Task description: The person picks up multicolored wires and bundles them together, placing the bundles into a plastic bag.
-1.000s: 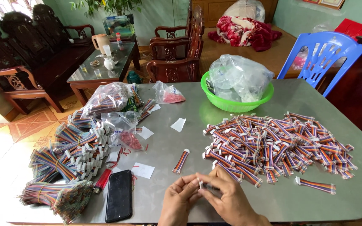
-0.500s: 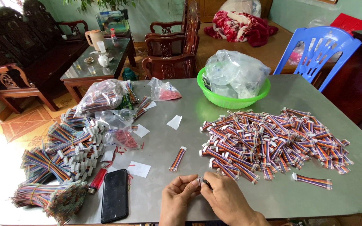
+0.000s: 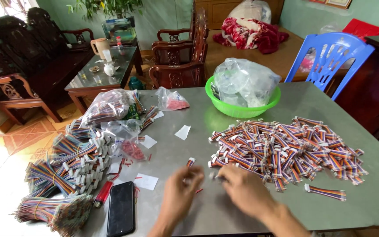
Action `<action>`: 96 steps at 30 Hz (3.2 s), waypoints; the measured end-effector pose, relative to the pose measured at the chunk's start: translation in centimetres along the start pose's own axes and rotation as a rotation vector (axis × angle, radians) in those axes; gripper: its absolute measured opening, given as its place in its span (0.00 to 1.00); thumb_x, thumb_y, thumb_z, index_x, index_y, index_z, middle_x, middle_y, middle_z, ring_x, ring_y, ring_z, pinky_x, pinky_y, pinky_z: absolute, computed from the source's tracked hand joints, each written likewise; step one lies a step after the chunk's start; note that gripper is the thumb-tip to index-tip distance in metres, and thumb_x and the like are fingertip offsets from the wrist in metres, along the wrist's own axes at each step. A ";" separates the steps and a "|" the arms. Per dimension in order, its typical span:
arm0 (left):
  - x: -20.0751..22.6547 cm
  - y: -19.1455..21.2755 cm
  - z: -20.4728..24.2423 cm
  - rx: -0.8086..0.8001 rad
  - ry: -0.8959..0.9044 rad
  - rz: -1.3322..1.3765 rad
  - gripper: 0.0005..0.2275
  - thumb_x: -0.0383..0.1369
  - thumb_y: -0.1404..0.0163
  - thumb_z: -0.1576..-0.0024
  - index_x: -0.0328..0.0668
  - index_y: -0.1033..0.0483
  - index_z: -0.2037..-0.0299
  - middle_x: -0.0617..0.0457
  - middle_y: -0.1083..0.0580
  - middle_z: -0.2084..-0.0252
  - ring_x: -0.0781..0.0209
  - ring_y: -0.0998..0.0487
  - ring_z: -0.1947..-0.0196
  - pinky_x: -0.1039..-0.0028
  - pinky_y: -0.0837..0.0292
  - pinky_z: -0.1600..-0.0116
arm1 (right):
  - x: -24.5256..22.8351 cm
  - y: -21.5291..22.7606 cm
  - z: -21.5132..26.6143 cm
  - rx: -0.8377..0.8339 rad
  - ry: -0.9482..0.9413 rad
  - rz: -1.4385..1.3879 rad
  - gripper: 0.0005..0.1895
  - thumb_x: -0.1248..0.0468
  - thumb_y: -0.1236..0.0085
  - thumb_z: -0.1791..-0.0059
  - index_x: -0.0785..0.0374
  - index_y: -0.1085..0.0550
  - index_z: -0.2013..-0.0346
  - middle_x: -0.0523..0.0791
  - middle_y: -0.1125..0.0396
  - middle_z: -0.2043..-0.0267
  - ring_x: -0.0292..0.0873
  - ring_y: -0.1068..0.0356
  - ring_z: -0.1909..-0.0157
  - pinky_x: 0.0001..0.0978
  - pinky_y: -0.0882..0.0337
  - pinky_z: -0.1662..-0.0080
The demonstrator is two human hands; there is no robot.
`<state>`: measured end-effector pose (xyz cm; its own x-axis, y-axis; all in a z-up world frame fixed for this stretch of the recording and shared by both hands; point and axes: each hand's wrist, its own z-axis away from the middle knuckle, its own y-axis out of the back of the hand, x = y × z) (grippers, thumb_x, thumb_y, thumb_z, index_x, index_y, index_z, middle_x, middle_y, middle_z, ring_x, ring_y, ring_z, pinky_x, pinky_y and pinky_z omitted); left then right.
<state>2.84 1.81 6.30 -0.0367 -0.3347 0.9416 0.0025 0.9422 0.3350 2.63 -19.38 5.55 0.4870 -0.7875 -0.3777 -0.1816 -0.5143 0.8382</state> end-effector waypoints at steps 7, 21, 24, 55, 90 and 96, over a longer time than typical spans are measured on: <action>-5.0 0.3 -7.4 0.041 -0.209 -0.589 0.15 0.44 0.52 0.41 0.52 0.24 0.46 0.49 0.31 0.52 0.45 0.30 0.46 0.54 0.28 0.51 | 0.1 -1.0 -3.2 0.172 -0.132 -0.146 0.05 0.63 0.36 0.54 0.56 0.18 0.63 0.41 0.21 0.57 0.41 0.21 0.55 0.34 0.26 0.51; -4.8 2.3 -5.6 0.114 -0.418 -0.711 0.13 0.22 0.58 0.46 0.47 0.22 0.57 0.50 0.23 0.60 0.44 0.23 0.61 0.53 0.28 0.64 | -5.5 -5.8 -3.5 -0.344 -0.092 0.127 0.10 0.80 0.57 0.52 0.67 0.32 0.60 0.51 0.40 0.55 0.55 0.26 0.70 0.48 0.22 0.69; -2.4 3.1 -4.0 0.194 -0.505 -0.808 0.17 0.21 0.57 0.43 0.48 0.30 0.45 0.51 0.26 0.60 0.47 0.25 0.64 0.56 0.28 0.67 | -3.1 -5.5 -3.4 -0.143 -0.147 -0.042 0.10 0.70 0.42 0.53 0.57 0.32 0.60 0.48 0.29 0.58 0.61 0.26 0.63 0.59 0.35 0.64; -4.8 -3.2 2.4 0.001 0.344 1.031 0.12 0.21 0.40 0.48 0.20 0.20 0.55 0.34 0.18 0.63 0.49 0.17 0.66 0.68 0.20 0.57 | -3.9 -2.5 2.1 0.314 0.127 -0.372 0.14 0.70 0.33 0.57 0.56 0.18 0.57 0.39 0.35 0.68 0.36 0.33 0.68 0.26 0.32 0.65; -2.9 0.2 -0.1 0.120 -0.058 0.015 0.12 0.38 0.46 0.44 0.54 0.17 0.51 0.65 0.14 0.53 0.76 0.17 0.59 0.81 0.24 0.55 | -1.8 -2.9 -0.5 0.023 -0.058 0.048 0.06 0.56 0.42 0.49 0.50 0.29 0.65 0.40 0.28 0.66 0.55 0.27 0.68 0.54 0.33 0.70; -6.1 5.4 -11.7 0.078 -0.056 -1.095 0.31 0.50 0.64 0.33 0.35 0.52 0.27 0.36 0.50 0.24 0.36 0.49 0.26 0.48 0.50 0.26 | 2.3 -5.3 -1.8 -0.082 -0.173 0.209 0.10 0.57 0.47 0.48 0.51 0.31 0.53 0.41 0.26 0.59 0.53 0.24 0.61 0.51 0.28 0.67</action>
<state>14.72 8.73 2.76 -0.0261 -0.9909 0.1323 -0.1220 0.1345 0.9834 6.22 -17.87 0.99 0.2920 -0.9234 -0.2490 -0.1897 -0.3111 0.9313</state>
